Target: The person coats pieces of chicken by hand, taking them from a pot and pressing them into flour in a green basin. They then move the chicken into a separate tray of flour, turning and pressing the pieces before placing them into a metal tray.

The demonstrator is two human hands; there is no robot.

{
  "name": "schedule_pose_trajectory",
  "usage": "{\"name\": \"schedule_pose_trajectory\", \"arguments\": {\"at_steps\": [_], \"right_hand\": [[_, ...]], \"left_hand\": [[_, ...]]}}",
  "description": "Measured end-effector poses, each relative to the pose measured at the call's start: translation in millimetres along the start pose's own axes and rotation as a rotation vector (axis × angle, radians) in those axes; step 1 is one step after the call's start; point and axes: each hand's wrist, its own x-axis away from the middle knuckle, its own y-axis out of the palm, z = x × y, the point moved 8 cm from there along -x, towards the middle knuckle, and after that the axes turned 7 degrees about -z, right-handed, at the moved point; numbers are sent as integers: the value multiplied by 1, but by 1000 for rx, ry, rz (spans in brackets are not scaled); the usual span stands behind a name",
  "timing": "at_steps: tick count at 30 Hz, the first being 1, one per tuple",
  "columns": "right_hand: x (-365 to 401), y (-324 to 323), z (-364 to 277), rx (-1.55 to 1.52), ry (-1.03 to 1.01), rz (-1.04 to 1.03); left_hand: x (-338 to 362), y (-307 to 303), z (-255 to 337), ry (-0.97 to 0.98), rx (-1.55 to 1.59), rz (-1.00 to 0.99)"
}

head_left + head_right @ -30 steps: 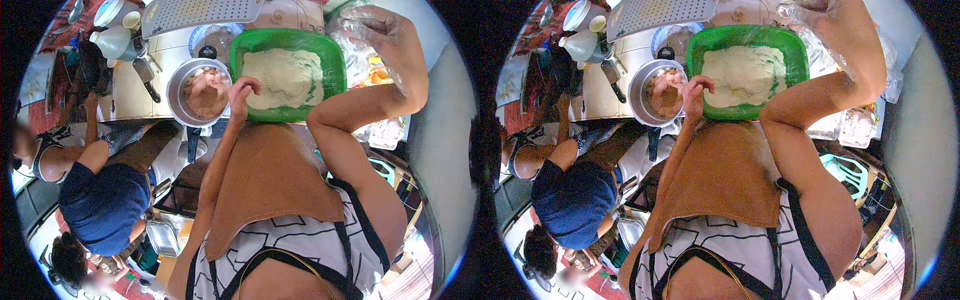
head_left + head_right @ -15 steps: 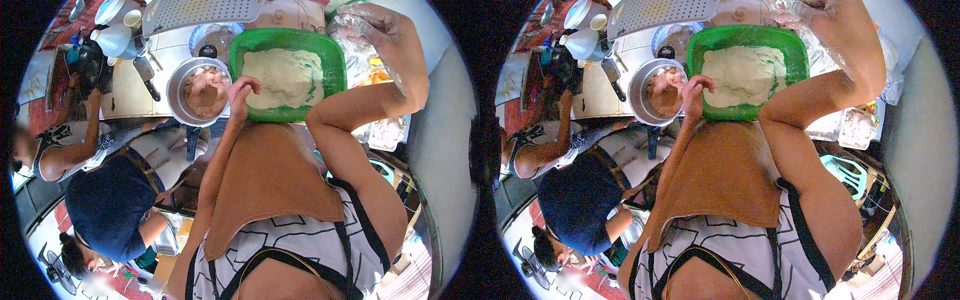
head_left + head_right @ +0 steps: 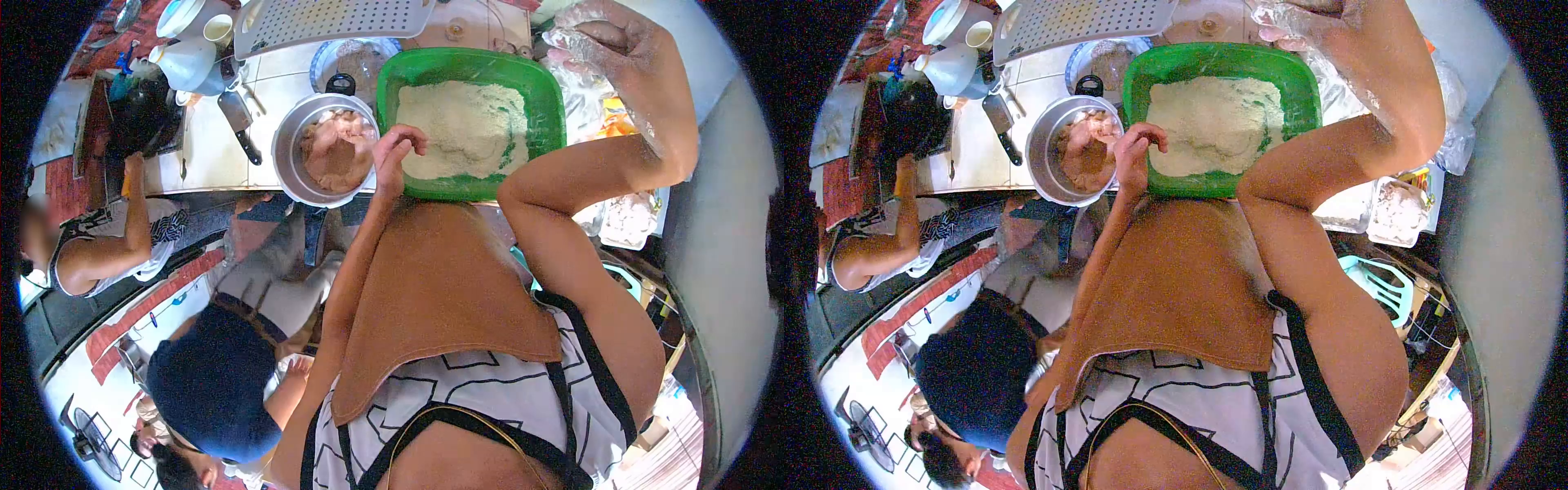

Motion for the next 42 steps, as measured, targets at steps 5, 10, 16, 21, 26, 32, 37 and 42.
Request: {"name": "schedule_pose_trajectory", "arguments": {"at_steps": [5, 10, 16, 21, 26, 32, 37, 42], "right_hand": [[2, 2, -2, -3, -258, -6], [2, -4, 9, 17, -143, -45], [9, 2, 6, 54, 83, 76], [9, 1, 3, -10, -25, 3], [13, -7, 20, 110, 2, 56], [17, -2, 14, 115, -70, 79], [19, 4, 1, 163, -86, 144], [11, -2, 12, 176, 89, 49]], "left_hand": [[0, 0, 0, 1, -87, -4], [1, 0, -2, 22, 13, -12], [0, 0, -2, -30, -85, -15], [1, -1, -2, -19, -82, -18], [1, 1, -1, -17, -82, -29], [1, -1, -5, -17, -64, -35], [1, -3, -8, -40, -102, -24], [1, -2, -7, -24, -65, -25]]}}
